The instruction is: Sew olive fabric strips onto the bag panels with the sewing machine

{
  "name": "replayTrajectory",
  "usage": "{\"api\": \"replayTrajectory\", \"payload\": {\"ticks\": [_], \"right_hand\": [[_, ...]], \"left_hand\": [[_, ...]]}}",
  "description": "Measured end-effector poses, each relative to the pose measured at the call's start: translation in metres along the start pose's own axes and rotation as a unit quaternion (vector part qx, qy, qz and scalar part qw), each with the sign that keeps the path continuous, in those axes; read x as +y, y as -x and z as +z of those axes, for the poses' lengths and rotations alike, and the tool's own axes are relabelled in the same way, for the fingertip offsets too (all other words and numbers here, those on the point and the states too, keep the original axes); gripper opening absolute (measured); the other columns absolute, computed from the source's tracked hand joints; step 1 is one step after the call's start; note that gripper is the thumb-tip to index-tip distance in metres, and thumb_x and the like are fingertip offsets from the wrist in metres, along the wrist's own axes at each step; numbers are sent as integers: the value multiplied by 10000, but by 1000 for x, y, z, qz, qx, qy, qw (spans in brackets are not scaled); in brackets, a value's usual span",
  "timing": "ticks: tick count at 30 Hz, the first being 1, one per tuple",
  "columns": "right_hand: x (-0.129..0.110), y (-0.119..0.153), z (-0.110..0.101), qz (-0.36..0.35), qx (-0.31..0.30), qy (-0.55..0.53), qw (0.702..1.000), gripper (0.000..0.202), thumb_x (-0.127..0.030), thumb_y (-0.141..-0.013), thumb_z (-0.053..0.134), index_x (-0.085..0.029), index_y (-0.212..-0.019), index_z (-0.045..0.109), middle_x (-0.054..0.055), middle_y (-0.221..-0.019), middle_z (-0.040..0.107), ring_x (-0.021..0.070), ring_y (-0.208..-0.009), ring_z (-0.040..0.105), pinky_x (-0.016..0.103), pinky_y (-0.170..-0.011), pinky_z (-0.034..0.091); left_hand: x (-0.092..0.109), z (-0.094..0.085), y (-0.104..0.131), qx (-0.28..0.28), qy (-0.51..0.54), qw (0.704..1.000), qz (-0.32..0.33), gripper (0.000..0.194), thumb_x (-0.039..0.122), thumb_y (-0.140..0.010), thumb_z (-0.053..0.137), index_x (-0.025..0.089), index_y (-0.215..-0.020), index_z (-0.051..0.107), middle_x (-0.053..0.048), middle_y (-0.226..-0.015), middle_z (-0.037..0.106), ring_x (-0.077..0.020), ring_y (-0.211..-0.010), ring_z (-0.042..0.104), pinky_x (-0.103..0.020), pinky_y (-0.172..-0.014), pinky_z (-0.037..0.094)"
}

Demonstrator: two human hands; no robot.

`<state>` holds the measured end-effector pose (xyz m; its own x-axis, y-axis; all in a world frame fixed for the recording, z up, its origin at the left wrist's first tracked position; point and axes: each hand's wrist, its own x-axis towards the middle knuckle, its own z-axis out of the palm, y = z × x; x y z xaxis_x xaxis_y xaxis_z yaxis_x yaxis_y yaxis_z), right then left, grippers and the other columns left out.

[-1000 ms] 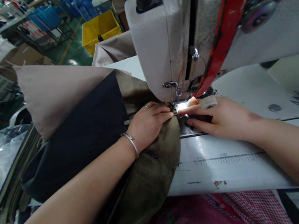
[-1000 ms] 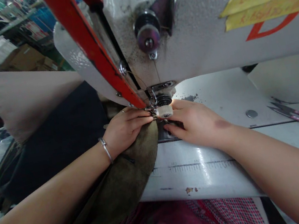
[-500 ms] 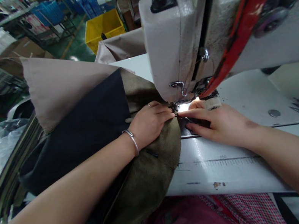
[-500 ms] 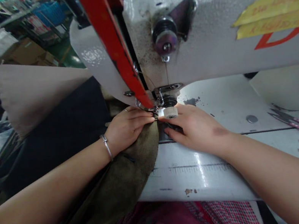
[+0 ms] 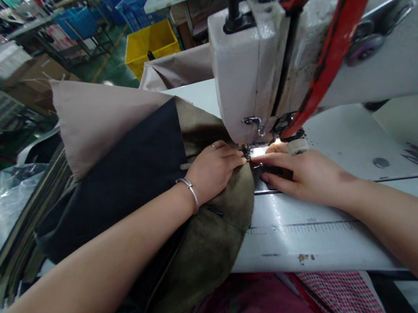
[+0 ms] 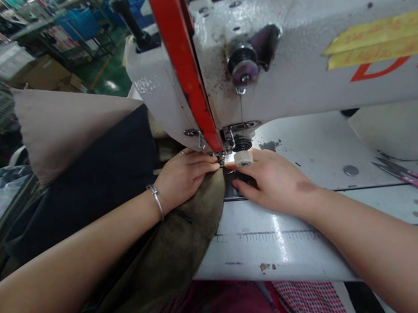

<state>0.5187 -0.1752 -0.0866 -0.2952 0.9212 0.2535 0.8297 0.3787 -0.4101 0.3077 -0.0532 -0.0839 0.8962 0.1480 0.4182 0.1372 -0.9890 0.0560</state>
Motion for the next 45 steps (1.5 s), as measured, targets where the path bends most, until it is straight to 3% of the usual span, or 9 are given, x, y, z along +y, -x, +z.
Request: {"api": "replayTrajectory", "payload": {"ticks": [17, 25, 29, 32, 35, 37, 39, 42, 45], "right_hand": [[13, -5, 7, 19, -1, 11, 1000, 326, -315, -912, 503, -249, -1194, 651, 82, -1028, 663, 234, -960, 615, 360, -820, 481], [18, -5, 8, 48, 4, -20, 999, 343, -342, -907, 493, -249, -1179, 679, 32, -753, 654, 164, -684, 587, 278, -608, 405], [20, -3, 6, 69, 7, -53, 996, 333, -375, -900, 496, -251, -1125, 708, 14, -690, 621, 142, -608, 547, 271, -568, 377], [22, -2, 6, 90, 4, -77, 993, 340, -420, -896, 496, -255, -1088, 723, 5, -652, 594, 133, -559, 514, 272, -537, 362], [24, -4, 8, 97, -3, -75, 992, 346, -438, -887, 499, -266, -1082, 728, 6, -652, 592, 133, -554, 511, 278, -535, 359], [25, -7, 11, 102, -9, -62, 993, 346, -443, -884, 497, -281, -1086, 727, 6, -650, 595, 139, -557, 515, 284, -535, 353], [25, -9, 14, 111, -12, -49, 993, 335, -444, -882, 498, -307, -1089, 724, 4, -646, 600, 147, -562, 523, 288, -536, 347], [25, -11, 17, 114, -5, -43, 993, 323, -442, -881, 500, -326, -1083, 723, 2, -658, 620, 154, -575, 538, 290, -541, 354], [27, -10, 17, 105, -2, -49, 993, 335, -446, -890, 483, -309, -1076, 726, 2, -655, 631, 152, -559, 535, 289, -529, 358]], "left_hand": [[-9, 5, -6, -44, 19, 997, -67, 247, 79, -871, 532, 187, -992, 719, -31, -1051, 724, -177, -993, 641, -340, -944, 468], [-12, 12, -10, -86, 51, 993, -65, 268, 67, -883, 506, 172, -1013, 716, -58, -1089, 716, -184, -1043, 633, -354, -998, 449], [-16, -12, -9, -124, 56, 990, -50, 318, 66, -874, 531, 224, -1092, 701, -35, -1155, 700, -160, -1119, 614, -305, -1006, 457], [-17, -65, 11, -129, 76, 987, -63, 343, 119, -895, 537, 240, -1196, 649, -27, -1224, 665, -150, -1159, 592, -289, -1029, 447], [-7, -119, 52, -81, 64, 981, -167, 295, 204, -943, 486, 219, -1193, 643, -45, -1153, 669, -163, -1083, 610, -320, -992, 462], [5, -138, 83, -83, 40, 968, -233, 284, 245, -946, 495, 226, -1188, 642, -49, -1134, 658, -177, -1073, 600, -343, -994, 451], [17, -138, 111, -131, 36, 956, -259, 329, 303, -900, 587, 237, -1220, 619, -69, -1206, 613, -213, -1137, 558, -384, -1032, 416], [27, -116, 136, -172, 33, 939, -294, 595, 412, -730, 775, 224, -1256, 569, -109, -1278, 529, -273, -1181, 497, -440, -1033, 392], [25, -96, 138, -163, 41, 933, -319, 520, 393, -672, 817, 204, -1109, 609, -84, -1133, 557, -256, -1063, 517, -411, -948, 423]]}}
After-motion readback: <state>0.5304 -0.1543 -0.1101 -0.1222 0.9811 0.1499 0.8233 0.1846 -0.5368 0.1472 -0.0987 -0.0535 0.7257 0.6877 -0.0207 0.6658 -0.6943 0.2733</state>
